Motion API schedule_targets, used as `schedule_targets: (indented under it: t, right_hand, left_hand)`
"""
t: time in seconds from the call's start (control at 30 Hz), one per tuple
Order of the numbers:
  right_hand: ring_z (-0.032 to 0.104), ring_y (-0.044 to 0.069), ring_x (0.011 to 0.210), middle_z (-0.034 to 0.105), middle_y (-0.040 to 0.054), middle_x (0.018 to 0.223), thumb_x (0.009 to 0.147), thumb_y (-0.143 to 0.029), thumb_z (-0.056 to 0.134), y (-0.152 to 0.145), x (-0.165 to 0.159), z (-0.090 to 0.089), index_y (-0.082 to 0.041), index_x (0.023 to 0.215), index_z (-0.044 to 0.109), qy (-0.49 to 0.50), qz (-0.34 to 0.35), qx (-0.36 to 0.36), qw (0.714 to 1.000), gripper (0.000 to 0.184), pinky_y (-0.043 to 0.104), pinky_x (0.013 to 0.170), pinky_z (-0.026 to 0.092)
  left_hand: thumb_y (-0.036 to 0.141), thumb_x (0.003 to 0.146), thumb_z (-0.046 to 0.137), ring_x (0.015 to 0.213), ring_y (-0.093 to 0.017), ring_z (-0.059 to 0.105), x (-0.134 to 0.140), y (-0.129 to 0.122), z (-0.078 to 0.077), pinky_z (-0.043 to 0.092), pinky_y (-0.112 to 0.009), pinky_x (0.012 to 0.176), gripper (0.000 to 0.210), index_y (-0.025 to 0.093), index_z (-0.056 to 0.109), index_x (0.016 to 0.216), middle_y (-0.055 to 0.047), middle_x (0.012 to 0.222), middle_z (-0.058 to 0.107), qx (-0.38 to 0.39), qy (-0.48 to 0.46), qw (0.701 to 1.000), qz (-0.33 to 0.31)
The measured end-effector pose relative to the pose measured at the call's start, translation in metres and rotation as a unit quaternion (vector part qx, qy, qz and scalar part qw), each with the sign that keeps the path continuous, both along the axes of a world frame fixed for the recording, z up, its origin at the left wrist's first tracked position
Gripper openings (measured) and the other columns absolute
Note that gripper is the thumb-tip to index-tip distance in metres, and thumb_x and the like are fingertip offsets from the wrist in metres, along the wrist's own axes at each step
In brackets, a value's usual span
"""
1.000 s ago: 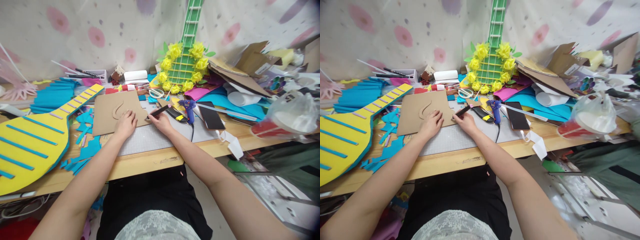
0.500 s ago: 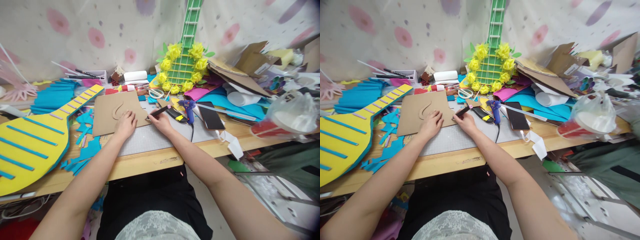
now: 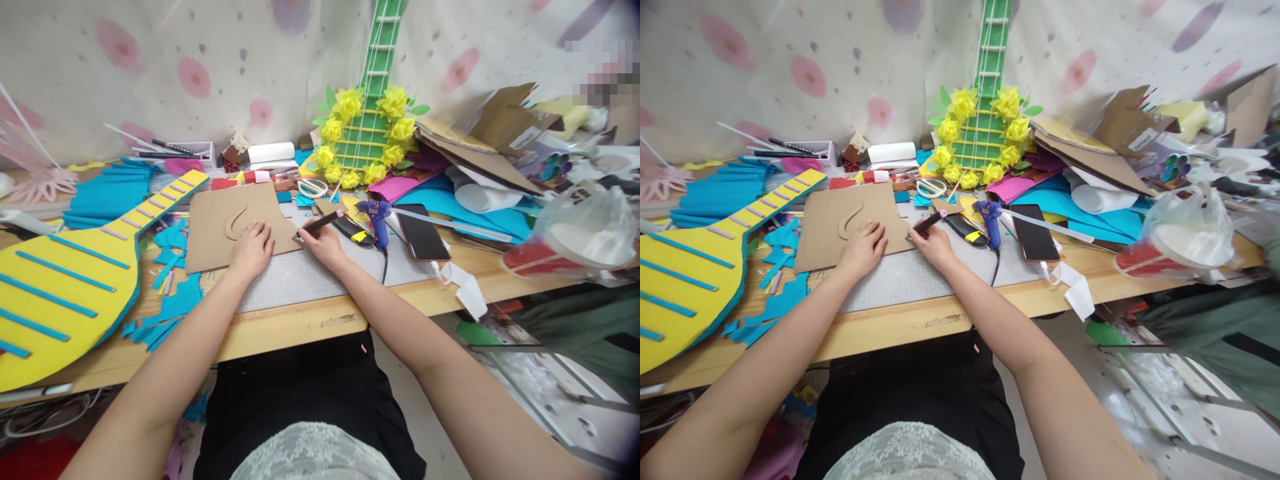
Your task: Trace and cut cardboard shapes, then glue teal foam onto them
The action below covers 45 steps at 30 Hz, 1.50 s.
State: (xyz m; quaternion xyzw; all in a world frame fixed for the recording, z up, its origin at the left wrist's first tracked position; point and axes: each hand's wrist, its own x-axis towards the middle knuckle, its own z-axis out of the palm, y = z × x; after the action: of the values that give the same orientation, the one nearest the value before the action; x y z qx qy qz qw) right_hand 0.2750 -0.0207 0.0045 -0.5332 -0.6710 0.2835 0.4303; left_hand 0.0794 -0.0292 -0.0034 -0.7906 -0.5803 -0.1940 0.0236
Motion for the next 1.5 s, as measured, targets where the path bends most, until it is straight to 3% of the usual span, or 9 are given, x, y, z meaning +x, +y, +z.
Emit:
schedule_targets:
  t: [0.17,0.67,0.93,1.2,1.37,1.5]
  right_hand:
    - [0.055,0.016,0.065,0.060,0.0011,0.071,0.078,-0.042,0.052,0.001,0.001,0.000,-0.020,0.076,0.055,0.022,-0.025,0.000,0.999,0.023,0.028,0.067,0.044]
    - [0.053,0.014,0.063,0.058,-0.0005,0.069,0.077,-0.043,0.053,0.004,0.002,-0.005,-0.020,0.076,0.055,0.022,0.000,0.003,1.000,0.023,0.027,0.064,0.043]
    - [0.054,0.015,0.066,0.060,0.0009,0.072,0.078,-0.042,0.052,0.002,0.004,0.001,-0.020,0.078,0.055,0.042,-0.051,0.002,0.998,0.022,0.028,0.069,0.044]
    - [0.055,0.015,0.068,0.062,0.0028,0.084,0.081,-0.039,0.050,0.004,0.014,0.000,-0.019,0.094,0.056,0.047,-0.039,0.039,0.997,0.025,0.028,0.069,0.044]
    - [0.059,0.018,0.090,0.063,0.0053,0.107,0.085,-0.030,0.044,-0.003,0.019,0.006,-0.022,0.110,0.056,-0.078,-0.002,0.077,0.994,0.029,0.030,0.081,0.044]
    - [0.060,0.021,0.092,0.060,0.0067,0.116,0.086,-0.019,0.038,0.004,0.018,0.016,-0.025,0.120,0.056,-0.279,0.052,0.067,0.957,0.039,0.030,0.070,0.044]
  left_hand:
    - [0.030,0.089,0.038,0.129,-0.027,0.043,0.000,0.000,0.000,0.031,-0.044,0.109,0.044,0.009,0.058,0.122,-0.015,0.133,0.053,0.004,0.003,1.000,0.002]
    - [0.030,0.090,0.037,0.130,-0.027,0.042,0.000,0.000,0.000,0.031,-0.045,0.109,0.044,0.009,0.057,0.123,-0.016,0.134,0.051,-0.001,0.000,1.000,0.000]
    - [0.031,0.089,0.038,0.130,-0.026,0.042,-0.001,0.000,0.001,0.032,-0.045,0.109,0.042,0.012,0.059,0.121,-0.014,0.133,0.053,-0.001,-0.008,1.000,0.001]
    - [0.024,0.085,0.043,0.123,-0.023,0.050,-0.017,-0.003,0.012,0.034,-0.043,0.109,0.039,0.016,0.062,0.118,-0.010,0.129,0.058,0.004,-0.056,0.998,0.015]
    - [0.024,0.085,0.043,0.119,-0.021,0.054,-0.030,-0.005,0.021,0.041,-0.037,0.104,0.038,0.017,0.064,0.115,-0.008,0.124,0.061,0.050,-0.115,0.991,0.055]
    - [0.024,0.083,0.046,0.117,-0.021,0.054,-0.043,-0.005,0.027,0.043,-0.037,0.102,0.038,0.020,0.063,0.117,-0.006,0.124,0.061,0.052,-0.128,0.984,0.113]
